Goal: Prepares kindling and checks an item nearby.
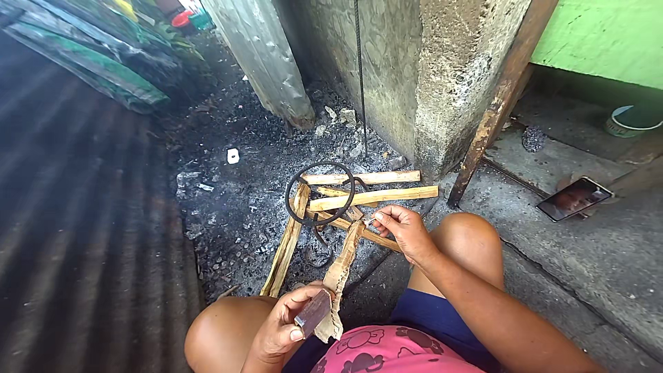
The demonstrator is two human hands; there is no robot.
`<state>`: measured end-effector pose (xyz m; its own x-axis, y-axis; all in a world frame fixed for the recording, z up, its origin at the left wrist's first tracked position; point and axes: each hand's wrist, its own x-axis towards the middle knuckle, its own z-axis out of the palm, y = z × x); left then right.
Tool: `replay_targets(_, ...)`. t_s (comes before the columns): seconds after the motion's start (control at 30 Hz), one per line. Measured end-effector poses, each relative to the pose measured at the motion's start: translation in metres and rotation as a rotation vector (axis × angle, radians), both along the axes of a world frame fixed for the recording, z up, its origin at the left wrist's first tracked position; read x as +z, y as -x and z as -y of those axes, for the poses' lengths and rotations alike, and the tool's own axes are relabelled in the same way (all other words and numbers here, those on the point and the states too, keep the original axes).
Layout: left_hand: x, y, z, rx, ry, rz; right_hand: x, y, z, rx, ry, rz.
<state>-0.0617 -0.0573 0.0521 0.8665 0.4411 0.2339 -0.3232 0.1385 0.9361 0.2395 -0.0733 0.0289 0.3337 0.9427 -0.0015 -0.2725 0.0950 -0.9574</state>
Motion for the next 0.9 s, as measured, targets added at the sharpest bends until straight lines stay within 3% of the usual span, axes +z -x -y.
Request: replay_targets(0.9, -0.0007, 0.0006, -0.0015, -0.007, 0.000, 0.002, 0.0005, 0.0003, 0.0014, 0.023, -0.023, 0.014)
